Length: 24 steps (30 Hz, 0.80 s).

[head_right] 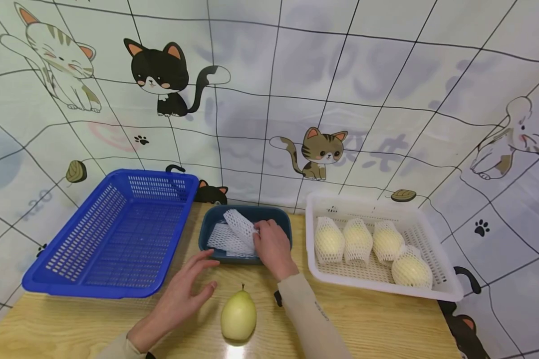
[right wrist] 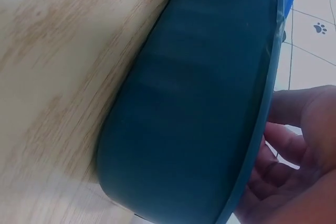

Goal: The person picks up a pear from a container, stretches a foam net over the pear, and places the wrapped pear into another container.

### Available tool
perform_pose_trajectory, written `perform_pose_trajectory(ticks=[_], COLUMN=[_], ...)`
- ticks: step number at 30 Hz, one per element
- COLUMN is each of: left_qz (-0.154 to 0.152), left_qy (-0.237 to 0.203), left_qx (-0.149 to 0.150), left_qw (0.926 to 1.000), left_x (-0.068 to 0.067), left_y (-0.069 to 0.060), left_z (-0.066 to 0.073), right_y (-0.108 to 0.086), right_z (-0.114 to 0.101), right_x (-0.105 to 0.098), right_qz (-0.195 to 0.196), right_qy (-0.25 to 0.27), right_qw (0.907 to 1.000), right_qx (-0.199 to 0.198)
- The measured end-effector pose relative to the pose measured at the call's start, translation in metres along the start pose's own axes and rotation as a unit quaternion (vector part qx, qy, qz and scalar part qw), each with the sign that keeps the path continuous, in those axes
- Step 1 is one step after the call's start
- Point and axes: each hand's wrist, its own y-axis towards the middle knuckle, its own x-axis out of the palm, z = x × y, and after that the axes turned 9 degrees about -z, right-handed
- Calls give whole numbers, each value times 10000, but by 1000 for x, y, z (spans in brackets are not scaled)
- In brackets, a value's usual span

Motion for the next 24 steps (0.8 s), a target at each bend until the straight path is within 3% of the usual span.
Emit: perform_pose_trajectory(ticks=[6, 12, 15, 19, 24], left_qz=[-2, -18, -11, 57, 132], left_qy=[-75, -86, -88, -82, -121], left_qx=[-78, -157, -145, -76, -75], left_qw=[9999, 9998, 9999, 9999, 9998], left_x=[-1, -1, -1, -1, -2], left_y=[0, 0, 1, 1, 1], left_z=[1, 2, 2, 3, 2], right_y=[0, 6, 6, 4, 0], right_z=[0, 0, 1, 6, 8], right_x=[-1, 1, 4, 6, 2], right_qz=[120, -640, -812, -414, 152], right_qy=[35, 116, 29, -53, 240], right_qw=[9999, 9966, 9954, 9989, 9996], right_qx=[-4, 508, 502, 225, 75])
